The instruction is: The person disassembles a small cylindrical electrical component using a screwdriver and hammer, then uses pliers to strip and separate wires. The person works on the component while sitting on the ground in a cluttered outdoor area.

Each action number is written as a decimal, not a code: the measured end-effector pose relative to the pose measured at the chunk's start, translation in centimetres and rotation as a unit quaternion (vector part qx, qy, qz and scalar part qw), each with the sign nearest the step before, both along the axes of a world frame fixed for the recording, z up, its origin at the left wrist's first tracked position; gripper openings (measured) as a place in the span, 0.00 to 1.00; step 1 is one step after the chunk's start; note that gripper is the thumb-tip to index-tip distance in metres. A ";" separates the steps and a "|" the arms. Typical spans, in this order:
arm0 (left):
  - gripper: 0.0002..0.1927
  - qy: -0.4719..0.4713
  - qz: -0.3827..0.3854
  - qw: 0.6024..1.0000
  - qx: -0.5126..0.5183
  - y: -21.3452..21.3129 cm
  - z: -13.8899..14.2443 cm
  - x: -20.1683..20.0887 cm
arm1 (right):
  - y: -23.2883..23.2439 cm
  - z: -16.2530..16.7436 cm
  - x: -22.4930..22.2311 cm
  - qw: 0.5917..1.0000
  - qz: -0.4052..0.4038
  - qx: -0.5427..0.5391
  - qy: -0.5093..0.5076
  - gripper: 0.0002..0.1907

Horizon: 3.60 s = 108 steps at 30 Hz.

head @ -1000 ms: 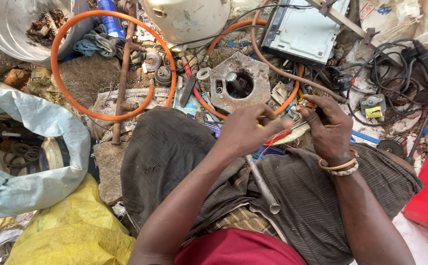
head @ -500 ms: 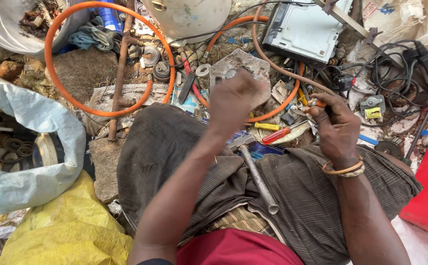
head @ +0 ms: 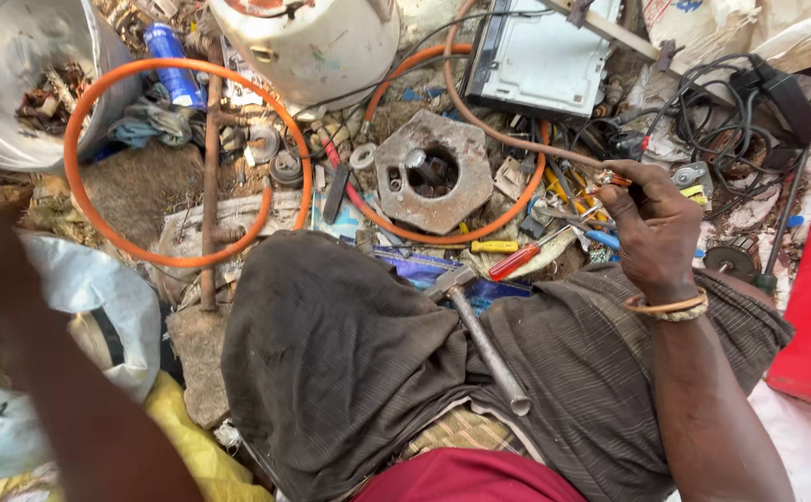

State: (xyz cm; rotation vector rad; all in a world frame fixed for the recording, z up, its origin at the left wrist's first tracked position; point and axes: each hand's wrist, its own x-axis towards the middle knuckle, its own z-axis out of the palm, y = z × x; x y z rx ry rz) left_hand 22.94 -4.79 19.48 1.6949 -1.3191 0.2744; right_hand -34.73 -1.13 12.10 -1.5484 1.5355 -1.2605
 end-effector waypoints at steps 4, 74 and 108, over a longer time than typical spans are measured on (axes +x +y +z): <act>0.14 0.290 -0.238 0.911 0.172 2.3 -2.4 -16.9 | 0.5 -0.4 1.8 0.999 0.015 0.028 0.024 0.13; 0.06 0.062 0.001 0.992 0.114 -3.9 -4.3 -3.1 | -2.8 -0.1 -3.5 0.980 -0.193 0.033 -0.032 0.14; 0.18 0.406 -0.260 0.848 0.221 -2.6 -8.5 -29.8 | -1.4 -2.7 1.3 0.973 -0.104 0.168 -0.120 0.15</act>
